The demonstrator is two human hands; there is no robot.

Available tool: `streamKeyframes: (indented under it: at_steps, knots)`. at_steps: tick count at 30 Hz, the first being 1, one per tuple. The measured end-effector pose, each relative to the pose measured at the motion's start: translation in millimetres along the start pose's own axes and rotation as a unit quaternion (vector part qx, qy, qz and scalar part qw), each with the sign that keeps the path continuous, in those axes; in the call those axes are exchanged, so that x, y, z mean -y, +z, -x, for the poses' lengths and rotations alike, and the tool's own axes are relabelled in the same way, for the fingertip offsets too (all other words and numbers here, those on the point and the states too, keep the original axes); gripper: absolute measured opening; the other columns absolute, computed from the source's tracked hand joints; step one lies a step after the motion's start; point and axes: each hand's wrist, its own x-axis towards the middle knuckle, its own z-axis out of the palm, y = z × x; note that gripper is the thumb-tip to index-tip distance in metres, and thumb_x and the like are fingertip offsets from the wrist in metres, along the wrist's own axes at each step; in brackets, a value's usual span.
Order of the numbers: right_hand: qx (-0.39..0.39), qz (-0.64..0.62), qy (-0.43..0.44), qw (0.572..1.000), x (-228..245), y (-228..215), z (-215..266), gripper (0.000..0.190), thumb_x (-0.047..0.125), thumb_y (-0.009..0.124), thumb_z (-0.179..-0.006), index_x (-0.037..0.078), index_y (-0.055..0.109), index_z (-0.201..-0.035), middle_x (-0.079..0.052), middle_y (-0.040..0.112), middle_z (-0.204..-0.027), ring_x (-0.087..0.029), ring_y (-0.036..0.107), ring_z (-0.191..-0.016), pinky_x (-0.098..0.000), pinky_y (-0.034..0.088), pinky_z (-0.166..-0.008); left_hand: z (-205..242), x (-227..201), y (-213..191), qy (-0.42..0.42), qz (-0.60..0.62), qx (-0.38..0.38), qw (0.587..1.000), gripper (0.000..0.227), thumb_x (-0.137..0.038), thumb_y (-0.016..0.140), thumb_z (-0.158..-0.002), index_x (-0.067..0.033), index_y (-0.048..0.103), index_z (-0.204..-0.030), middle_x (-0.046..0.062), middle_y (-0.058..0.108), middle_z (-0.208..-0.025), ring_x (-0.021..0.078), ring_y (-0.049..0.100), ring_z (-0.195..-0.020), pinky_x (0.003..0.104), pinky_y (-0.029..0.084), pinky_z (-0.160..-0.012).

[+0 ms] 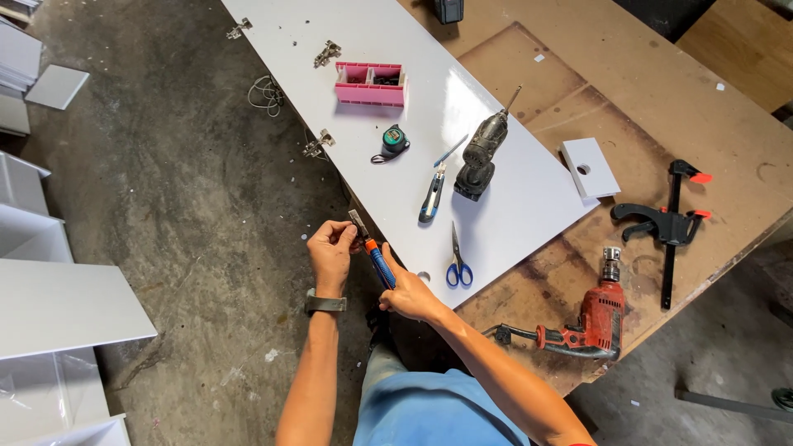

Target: Installing hinges on a white cabinet door and preparing the cabinet components for assembly.

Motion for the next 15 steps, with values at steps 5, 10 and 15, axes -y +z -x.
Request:
streamKeyframes:
  at_steps: [5, 10, 15]
  knots:
    - [0.017, -0.03, 0.048, 0.998, -15, 3, -6, 0.106, 0.001, 0.06, -0.073, 0.011, 0.002, -0.162, -0.023, 0.07, -0.092, -0.026, 0.074, -0.075, -0.0366, 0.06, -0.074, 14, -18, 8, 0.079, -0.131, -0.055, 0.987, 0.007, -0.007, 0.073, -0.092, -0.0016, 0.074, -0.097, 0.007, 0.075, -0.082, 0.0131, 0.072, -0.071, 0.028, 0.059, -0.062]
    - [-0.021, 0.097, -0.001, 0.995, -24, 6, -7, 0.074, 0.004, 0.059, -0.076, 0.002, 0.032, -0.146, -0.025, 0.071, -0.085, -0.038, 0.073, -0.082, -0.0464, 0.055, -0.079, 25, -25, 9, 0.209, -0.264, -0.09, 0.937, 0.01, -0.004, 0.075, -0.089, -0.0018, 0.075, -0.099, 0.011, 0.077, -0.088, 0.0166, 0.074, -0.076, 0.029, 0.058, -0.065]
    - [-0.077, 0.148, -0.018, 0.986, -19, 9, -4, 0.041, 0.01, 0.06, -0.081, 0.005, 0.054, -0.121, -0.026, 0.07, -0.088, -0.047, 0.068, -0.087, -0.0555, 0.051, -0.08, 25, -27, 10, 0.235, -0.218, -0.075, 0.944, 0.012, -0.003, 0.074, -0.09, -0.0019, 0.074, -0.102, 0.011, 0.077, -0.09, 0.0173, 0.076, -0.078, 0.029, 0.06, -0.068]
